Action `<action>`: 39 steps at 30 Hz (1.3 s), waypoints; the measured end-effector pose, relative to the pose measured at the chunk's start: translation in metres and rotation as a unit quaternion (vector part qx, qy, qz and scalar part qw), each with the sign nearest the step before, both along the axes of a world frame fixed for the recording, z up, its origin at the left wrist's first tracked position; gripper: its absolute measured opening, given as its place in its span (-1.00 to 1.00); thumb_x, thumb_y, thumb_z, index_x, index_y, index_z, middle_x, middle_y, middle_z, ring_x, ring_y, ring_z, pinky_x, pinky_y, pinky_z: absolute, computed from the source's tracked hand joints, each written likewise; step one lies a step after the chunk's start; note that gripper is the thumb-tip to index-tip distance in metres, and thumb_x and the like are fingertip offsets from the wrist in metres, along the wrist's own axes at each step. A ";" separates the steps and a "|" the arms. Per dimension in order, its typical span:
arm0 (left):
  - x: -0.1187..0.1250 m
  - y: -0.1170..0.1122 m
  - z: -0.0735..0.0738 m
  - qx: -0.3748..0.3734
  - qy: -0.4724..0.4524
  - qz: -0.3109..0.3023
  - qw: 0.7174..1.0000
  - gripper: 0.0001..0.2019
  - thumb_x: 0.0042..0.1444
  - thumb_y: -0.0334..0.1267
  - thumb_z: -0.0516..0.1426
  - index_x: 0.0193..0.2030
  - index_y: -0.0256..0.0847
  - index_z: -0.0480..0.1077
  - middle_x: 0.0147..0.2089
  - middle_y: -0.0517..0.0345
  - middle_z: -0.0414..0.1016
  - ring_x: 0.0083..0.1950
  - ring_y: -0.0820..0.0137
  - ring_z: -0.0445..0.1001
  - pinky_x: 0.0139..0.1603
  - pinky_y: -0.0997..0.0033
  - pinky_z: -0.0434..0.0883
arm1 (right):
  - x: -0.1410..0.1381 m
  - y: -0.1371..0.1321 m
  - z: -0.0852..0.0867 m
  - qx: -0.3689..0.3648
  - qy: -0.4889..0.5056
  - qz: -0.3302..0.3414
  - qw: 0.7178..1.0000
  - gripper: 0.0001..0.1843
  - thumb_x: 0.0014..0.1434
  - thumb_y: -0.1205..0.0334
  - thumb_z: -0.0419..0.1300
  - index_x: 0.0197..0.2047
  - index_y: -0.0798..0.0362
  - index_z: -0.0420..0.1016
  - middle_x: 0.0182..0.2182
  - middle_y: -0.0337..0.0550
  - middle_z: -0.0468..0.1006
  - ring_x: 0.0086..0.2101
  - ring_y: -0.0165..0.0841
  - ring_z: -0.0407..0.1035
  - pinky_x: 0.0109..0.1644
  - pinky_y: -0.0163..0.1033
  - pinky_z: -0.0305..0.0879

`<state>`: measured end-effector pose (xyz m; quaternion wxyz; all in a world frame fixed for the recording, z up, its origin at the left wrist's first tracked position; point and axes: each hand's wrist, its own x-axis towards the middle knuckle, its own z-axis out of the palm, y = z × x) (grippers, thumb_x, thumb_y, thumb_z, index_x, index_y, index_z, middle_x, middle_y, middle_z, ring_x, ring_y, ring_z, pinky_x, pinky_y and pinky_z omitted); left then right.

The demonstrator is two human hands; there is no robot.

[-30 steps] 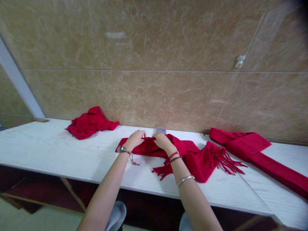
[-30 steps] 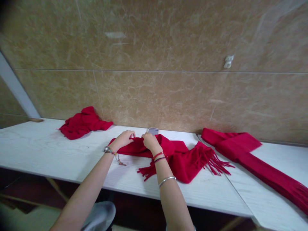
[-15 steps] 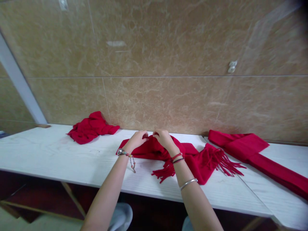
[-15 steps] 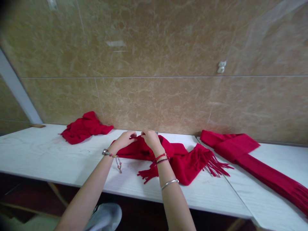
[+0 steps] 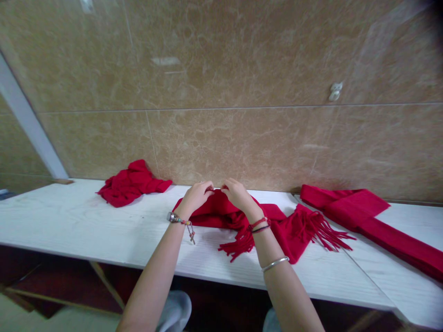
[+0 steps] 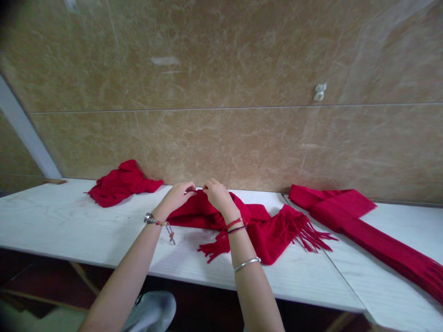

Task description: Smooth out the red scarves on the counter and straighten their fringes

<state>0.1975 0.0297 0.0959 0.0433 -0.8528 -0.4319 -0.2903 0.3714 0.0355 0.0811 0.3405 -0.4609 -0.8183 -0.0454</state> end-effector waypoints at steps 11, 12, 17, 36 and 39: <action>0.009 -0.007 0.004 0.048 0.007 -0.004 0.999 -0.89 0.13 -0.42 0.02 -0.28 -0.16 0.32 -0.26 0.15 0.42 -0.18 0.34 0.40 -0.16 0.40 0.32 | -0.003 0.002 -0.007 0.048 0.098 0.066 0.992 -0.90 -0.01 0.47 0.18 -0.38 0.12 0.45 -0.41 -0.16 0.44 -0.36 -0.40 0.32 -0.24 -0.32 0.23; 0.009 -0.007 0.004 0.058 0.004 0.000 0.998 -0.90 0.12 -0.42 0.02 -0.29 -0.17 0.32 -0.25 0.15 0.40 -0.19 0.35 0.40 -0.17 0.40 0.33 | -0.003 0.002 -0.007 0.049 0.109 0.065 0.991 -0.90 -0.02 0.47 0.19 -0.39 0.11 0.44 -0.43 -0.18 0.44 -0.37 -0.41 0.31 -0.25 -0.32 0.22; 0.011 -0.005 0.001 0.075 -0.017 0.016 0.997 -0.89 0.10 -0.46 0.02 -0.38 -0.21 0.31 -0.31 0.15 0.34 -0.28 0.39 0.38 -0.23 0.43 0.32 | -0.002 0.002 -0.007 0.047 0.113 0.073 0.990 -0.89 -0.02 0.48 0.17 -0.41 0.09 0.40 -0.45 -0.22 0.42 -0.38 -0.41 0.30 -0.25 -0.32 0.21; 0.010 -0.015 0.012 0.101 -0.024 0.006 0.995 -0.89 0.15 -0.41 0.01 -0.37 -0.19 0.30 -0.31 0.16 0.37 -0.27 0.38 0.38 -0.23 0.42 0.31 | 0.000 -0.001 -0.003 0.040 0.052 0.049 0.997 -0.92 0.00 0.44 0.20 -0.38 0.12 0.46 -0.42 -0.18 0.40 -0.37 -0.39 0.29 -0.25 -0.31 0.22; 0.010 -0.014 0.012 0.105 -0.036 0.008 0.994 -0.90 0.14 -0.41 0.01 -0.36 -0.20 0.29 -0.29 0.14 0.36 -0.27 0.38 0.38 -0.20 0.40 0.31 | 0.004 -0.005 0.003 0.070 0.080 0.026 0.994 -0.91 0.02 0.45 0.17 -0.41 0.10 0.45 -0.43 -0.17 0.42 -0.37 -0.38 0.31 -0.24 -0.31 0.21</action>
